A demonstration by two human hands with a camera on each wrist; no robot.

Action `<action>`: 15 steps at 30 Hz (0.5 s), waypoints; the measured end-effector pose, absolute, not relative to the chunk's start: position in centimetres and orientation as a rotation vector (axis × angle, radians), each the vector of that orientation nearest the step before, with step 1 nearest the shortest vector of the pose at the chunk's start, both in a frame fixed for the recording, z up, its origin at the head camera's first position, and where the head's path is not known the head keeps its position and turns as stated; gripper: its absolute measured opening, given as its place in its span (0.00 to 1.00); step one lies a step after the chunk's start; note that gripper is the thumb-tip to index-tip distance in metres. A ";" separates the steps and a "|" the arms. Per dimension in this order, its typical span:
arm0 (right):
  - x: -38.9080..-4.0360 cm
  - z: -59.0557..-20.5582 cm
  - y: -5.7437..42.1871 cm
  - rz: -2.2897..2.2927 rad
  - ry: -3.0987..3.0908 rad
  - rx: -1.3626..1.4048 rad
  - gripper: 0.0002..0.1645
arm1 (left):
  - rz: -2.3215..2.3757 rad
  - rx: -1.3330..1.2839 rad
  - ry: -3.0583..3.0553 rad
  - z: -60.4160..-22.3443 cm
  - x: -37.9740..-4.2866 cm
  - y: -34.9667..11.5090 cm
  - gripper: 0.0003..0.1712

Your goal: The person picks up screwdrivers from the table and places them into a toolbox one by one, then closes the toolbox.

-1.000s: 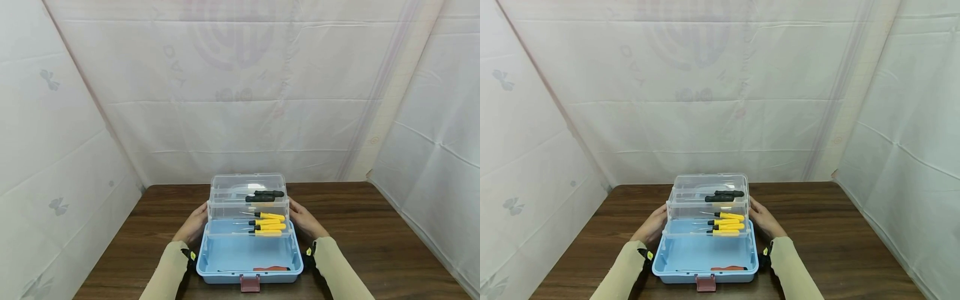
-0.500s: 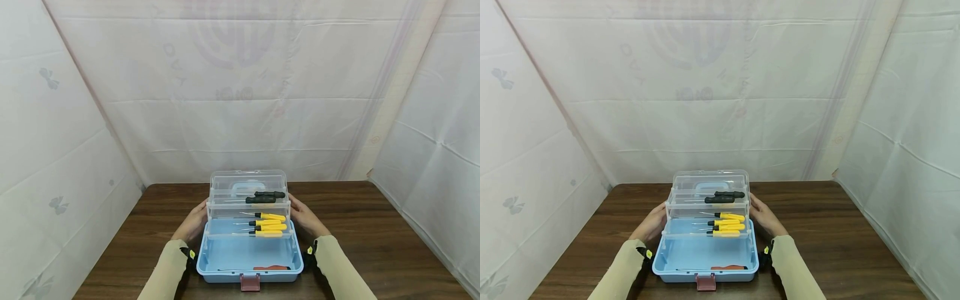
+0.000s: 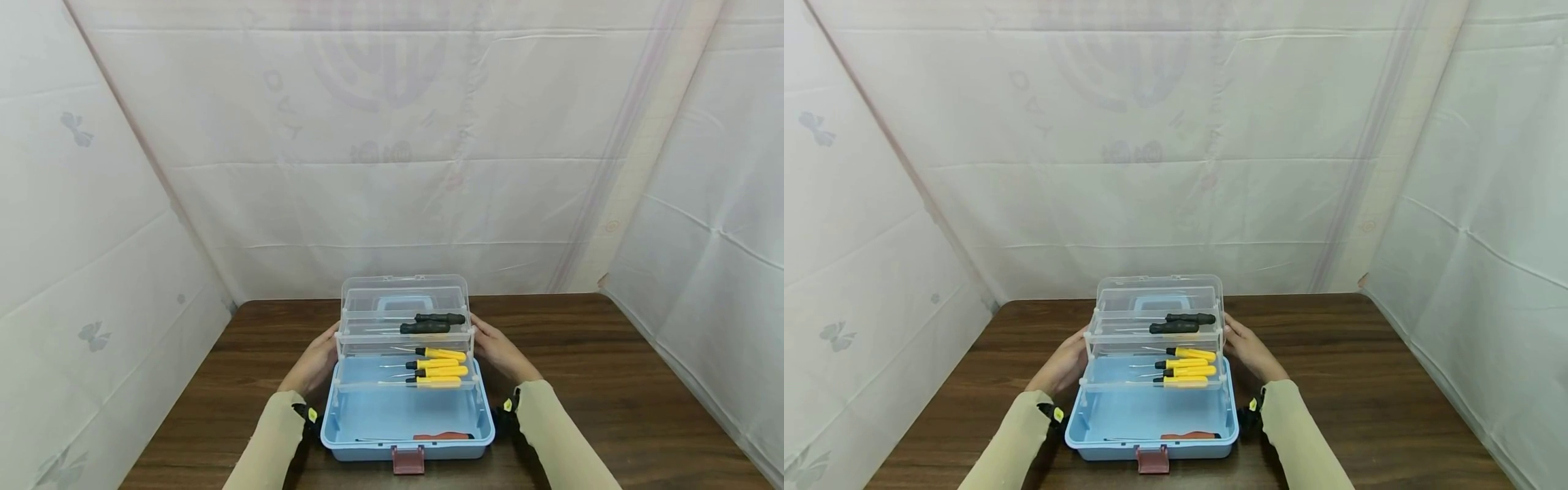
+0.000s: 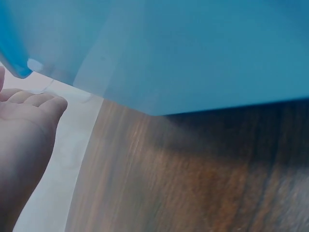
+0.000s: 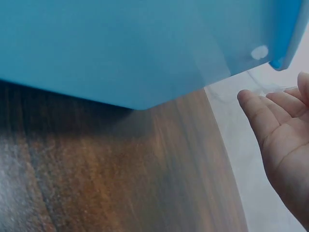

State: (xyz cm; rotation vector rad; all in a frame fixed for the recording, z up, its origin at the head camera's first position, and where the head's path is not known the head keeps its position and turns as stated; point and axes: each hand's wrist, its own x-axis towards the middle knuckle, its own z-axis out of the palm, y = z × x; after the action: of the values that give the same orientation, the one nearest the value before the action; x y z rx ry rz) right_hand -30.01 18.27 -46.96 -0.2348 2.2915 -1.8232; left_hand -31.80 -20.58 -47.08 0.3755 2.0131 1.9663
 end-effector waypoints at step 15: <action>-29.6 -45.9 18.2 -1.809 2.283 -0.244 0.32 | 1.985 0.402 1.980 -46.8 -31.5 -20.8 0.29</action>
State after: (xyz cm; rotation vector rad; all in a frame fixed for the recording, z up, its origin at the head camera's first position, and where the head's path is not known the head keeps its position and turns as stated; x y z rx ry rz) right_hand -29.59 18.18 -45.94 -0.2444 2.2835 -1.8094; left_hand -31.53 -20.79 -46.78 0.4018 1.9802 1.9853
